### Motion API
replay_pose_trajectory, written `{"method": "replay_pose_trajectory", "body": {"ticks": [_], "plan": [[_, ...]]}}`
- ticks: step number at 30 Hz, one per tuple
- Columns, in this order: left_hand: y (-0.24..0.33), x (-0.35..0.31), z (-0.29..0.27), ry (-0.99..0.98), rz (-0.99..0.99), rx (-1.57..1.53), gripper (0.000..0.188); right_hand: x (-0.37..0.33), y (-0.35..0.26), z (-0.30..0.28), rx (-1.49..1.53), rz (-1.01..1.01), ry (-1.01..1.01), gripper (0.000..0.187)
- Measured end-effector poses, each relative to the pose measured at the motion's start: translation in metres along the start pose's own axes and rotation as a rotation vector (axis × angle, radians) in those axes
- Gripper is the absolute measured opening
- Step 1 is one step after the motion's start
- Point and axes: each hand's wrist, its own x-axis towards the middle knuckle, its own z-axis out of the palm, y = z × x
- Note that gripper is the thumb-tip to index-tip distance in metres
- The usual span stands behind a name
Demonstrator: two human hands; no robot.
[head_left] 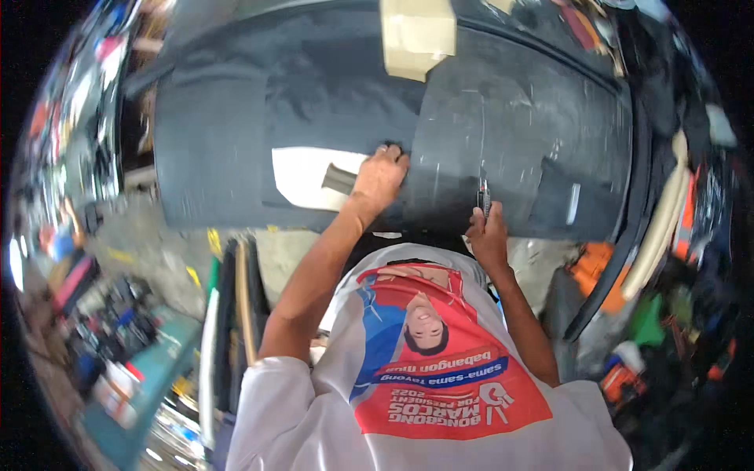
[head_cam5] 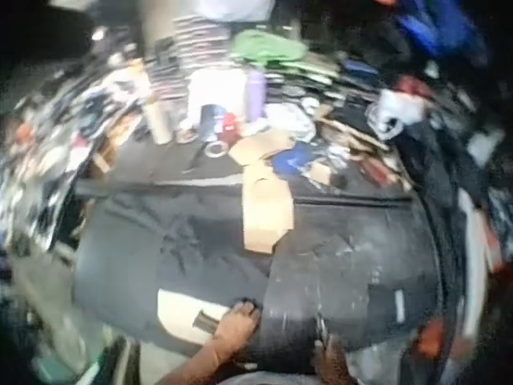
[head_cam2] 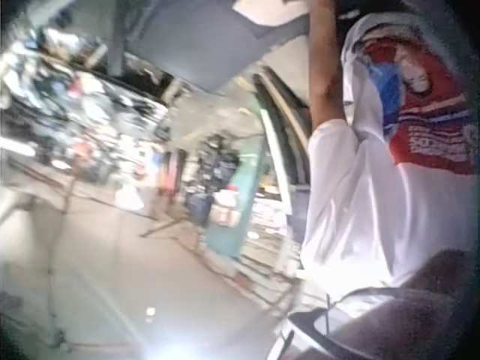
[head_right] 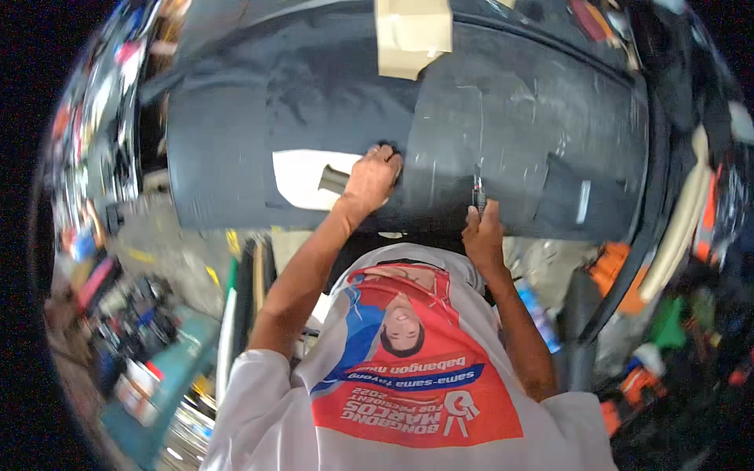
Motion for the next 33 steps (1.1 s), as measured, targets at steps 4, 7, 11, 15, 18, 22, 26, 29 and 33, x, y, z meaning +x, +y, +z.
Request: {"method": "replay_pose_trajectory", "body": {"ticks": [4,7,11,15,18,22,26,29,33], "plan": [[-0.02,0.009,-0.001,-0.12,0.296,-0.044,0.029,-0.043,-0.031,0.074,0.385,0.225,0.108,0.019],[-0.029,0.001,0.011,-0.159,0.452,-0.116,0.028,-0.066,-0.043,0.142,0.421,0.302,0.248,0.018],[-0.045,0.011,0.014,-0.405,0.607,-0.135,0.042,-0.067,-0.03,0.198,0.207,0.267,0.333,0.017],[-0.049,0.007,0.013,-0.498,0.737,0.026,0.03,-0.064,-0.042,0.216,0.085,0.316,0.465,0.017],[-0.056,0.0,0.014,-0.541,0.794,0.058,0.036,-0.06,-0.05,0.209,0.128,0.385,0.39,0.018],[-0.052,-0.006,0.009,-0.586,0.773,0.085,0.041,-0.049,-0.049,0.203,0.125,0.392,0.315,0.021],[-0.048,-0.001,0.004,-0.595,0.789,0.111,0.042,-0.042,-0.047,0.202,0.109,0.378,0.298,0.022],[-0.044,-0.005,0.001,-0.621,0.745,0.118,0.043,-0.043,-0.047,0.203,0.111,0.393,0.289,0.022],[-0.049,-0.003,0.007,-0.597,0.752,0.108,0.043,-0.041,-0.049,0.2,0.111,0.403,0.271,0.022]]}}
